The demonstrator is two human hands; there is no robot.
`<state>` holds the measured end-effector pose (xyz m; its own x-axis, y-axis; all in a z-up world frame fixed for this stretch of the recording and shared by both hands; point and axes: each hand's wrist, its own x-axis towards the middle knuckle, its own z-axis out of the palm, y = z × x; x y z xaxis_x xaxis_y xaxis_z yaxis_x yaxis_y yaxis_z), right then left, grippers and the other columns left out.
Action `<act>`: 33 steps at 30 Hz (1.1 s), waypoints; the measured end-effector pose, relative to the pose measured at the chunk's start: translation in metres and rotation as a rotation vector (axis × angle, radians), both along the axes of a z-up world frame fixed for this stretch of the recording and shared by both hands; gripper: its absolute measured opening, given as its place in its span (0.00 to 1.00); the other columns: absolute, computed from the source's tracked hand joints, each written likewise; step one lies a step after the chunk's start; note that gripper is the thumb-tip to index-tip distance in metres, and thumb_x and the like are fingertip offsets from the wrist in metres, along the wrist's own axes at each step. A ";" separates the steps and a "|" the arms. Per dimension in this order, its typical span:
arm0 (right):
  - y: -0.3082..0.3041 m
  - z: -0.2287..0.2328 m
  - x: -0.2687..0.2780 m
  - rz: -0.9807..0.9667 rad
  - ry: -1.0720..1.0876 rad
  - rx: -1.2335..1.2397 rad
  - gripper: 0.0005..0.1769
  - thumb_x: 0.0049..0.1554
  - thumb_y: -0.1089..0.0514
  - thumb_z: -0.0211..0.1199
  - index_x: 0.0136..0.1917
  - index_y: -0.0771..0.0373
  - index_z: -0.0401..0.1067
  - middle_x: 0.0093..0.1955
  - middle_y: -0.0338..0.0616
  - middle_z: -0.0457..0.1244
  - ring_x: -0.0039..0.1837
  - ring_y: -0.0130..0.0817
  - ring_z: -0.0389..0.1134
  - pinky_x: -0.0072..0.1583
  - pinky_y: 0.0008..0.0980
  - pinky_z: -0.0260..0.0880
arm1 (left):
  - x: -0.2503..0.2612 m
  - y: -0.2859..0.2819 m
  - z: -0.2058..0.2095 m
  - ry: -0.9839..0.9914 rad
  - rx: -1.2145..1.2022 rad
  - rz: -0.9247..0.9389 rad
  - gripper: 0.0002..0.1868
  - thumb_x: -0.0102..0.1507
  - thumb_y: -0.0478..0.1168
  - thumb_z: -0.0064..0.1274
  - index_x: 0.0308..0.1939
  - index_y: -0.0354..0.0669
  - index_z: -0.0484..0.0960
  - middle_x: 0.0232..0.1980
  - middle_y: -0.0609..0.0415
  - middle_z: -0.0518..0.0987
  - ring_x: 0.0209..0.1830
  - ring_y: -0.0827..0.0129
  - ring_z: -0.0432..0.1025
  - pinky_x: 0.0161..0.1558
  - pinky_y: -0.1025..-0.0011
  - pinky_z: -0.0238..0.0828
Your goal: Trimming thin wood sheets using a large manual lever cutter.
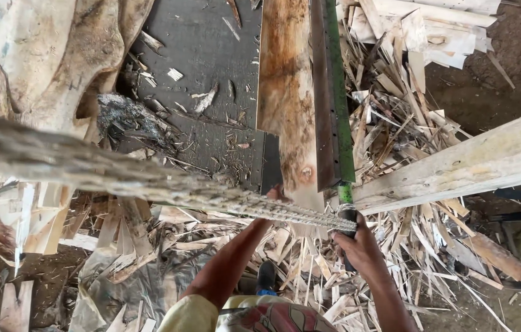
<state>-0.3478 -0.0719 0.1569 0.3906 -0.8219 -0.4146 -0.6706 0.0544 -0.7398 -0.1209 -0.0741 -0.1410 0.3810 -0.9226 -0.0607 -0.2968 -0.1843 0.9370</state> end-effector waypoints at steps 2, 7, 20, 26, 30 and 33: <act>0.008 0.023 0.016 -0.067 0.204 0.075 0.35 0.57 0.57 0.65 0.74 0.54 0.55 0.45 0.51 0.69 0.36 0.36 0.68 0.32 0.31 0.70 | 0.014 -0.004 0.066 0.078 0.124 0.045 0.28 0.56 0.34 0.61 0.62 0.44 0.77 0.49 0.44 0.84 0.47 0.58 0.80 0.49 0.61 0.80; -0.001 -0.038 0.001 -0.025 0.233 0.069 0.36 0.57 0.57 0.66 0.74 0.55 0.53 0.46 0.52 0.67 0.38 0.35 0.70 0.33 0.30 0.73 | 0.020 -0.025 0.049 0.162 0.285 0.128 0.34 0.52 0.32 0.61 0.64 0.44 0.75 0.50 0.41 0.84 0.47 0.56 0.81 0.48 0.62 0.81; -0.005 -0.070 -0.006 -0.049 0.251 -0.061 0.40 0.51 0.62 0.67 0.72 0.60 0.53 0.49 0.52 0.67 0.39 0.37 0.72 0.36 0.32 0.78 | 0.035 -0.056 0.064 0.142 0.267 0.160 0.31 0.57 0.24 0.48 0.66 0.38 0.73 0.58 0.36 0.80 0.57 0.50 0.77 0.58 0.63 0.76; -0.011 -0.049 -0.015 0.050 0.163 -0.165 0.38 0.50 0.59 0.72 0.70 0.61 0.59 0.51 0.52 0.70 0.46 0.40 0.75 0.46 0.40 0.78 | 0.039 -0.067 0.058 0.122 0.312 0.167 0.27 0.58 0.28 0.51 0.62 0.40 0.75 0.57 0.37 0.81 0.57 0.50 0.77 0.59 0.62 0.75; 0.007 -0.035 -0.015 -0.096 0.241 -0.018 0.36 0.52 0.64 0.61 0.74 0.57 0.60 0.50 0.53 0.71 0.44 0.44 0.75 0.43 0.43 0.78 | 0.013 -0.038 0.017 0.080 0.371 0.152 0.24 0.58 0.31 0.53 0.60 0.39 0.76 0.56 0.36 0.81 0.58 0.48 0.76 0.58 0.60 0.74; 0.001 -0.084 -0.005 -0.062 -0.049 -0.018 0.25 0.60 0.56 0.59 0.68 0.62 0.64 0.52 0.48 0.72 0.50 0.34 0.76 0.47 0.32 0.81 | 0.028 -0.062 0.022 0.067 0.289 0.160 0.24 0.59 0.31 0.49 0.61 0.40 0.75 0.55 0.36 0.82 0.55 0.47 0.78 0.54 0.60 0.77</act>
